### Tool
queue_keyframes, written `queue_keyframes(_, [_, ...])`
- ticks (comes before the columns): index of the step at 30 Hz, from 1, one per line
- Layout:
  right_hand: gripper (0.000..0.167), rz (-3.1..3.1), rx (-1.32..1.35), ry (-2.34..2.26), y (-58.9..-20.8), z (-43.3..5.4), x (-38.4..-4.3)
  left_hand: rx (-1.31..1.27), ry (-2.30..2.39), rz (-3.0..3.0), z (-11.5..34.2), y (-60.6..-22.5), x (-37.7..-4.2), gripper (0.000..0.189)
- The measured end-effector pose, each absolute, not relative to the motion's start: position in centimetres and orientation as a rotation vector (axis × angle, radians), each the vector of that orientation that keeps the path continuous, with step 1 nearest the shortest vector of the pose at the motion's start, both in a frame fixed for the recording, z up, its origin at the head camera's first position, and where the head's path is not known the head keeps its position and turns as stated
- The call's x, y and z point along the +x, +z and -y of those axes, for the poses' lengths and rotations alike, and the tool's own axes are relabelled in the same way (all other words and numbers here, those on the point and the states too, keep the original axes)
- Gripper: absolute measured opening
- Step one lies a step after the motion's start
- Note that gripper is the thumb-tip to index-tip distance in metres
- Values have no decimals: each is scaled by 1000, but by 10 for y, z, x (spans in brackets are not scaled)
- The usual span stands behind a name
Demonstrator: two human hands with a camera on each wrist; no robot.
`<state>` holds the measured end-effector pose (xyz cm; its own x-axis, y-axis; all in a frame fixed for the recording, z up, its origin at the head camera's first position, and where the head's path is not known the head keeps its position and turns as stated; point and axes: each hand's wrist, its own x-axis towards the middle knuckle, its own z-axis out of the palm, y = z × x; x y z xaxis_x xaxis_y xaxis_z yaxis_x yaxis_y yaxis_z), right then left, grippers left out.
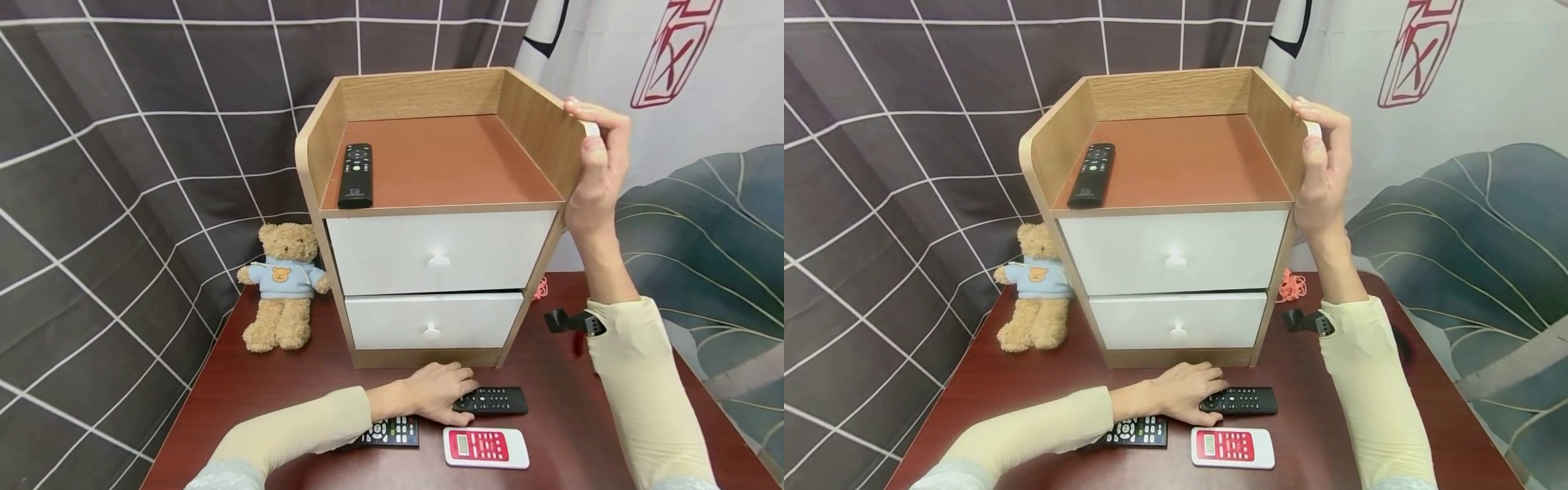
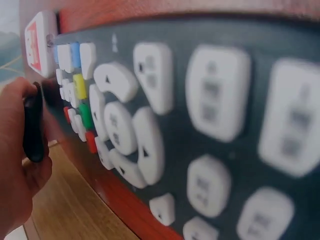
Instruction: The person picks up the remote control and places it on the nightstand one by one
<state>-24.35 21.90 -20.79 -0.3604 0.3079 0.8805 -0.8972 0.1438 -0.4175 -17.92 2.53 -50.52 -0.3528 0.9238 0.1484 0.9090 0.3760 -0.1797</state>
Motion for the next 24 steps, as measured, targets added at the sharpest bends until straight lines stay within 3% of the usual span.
queue_keyframes(24, [32, 1355, 624, 1484, -206, -216, -243, -1614, -107, 2293, 21, -419, -157, 43])
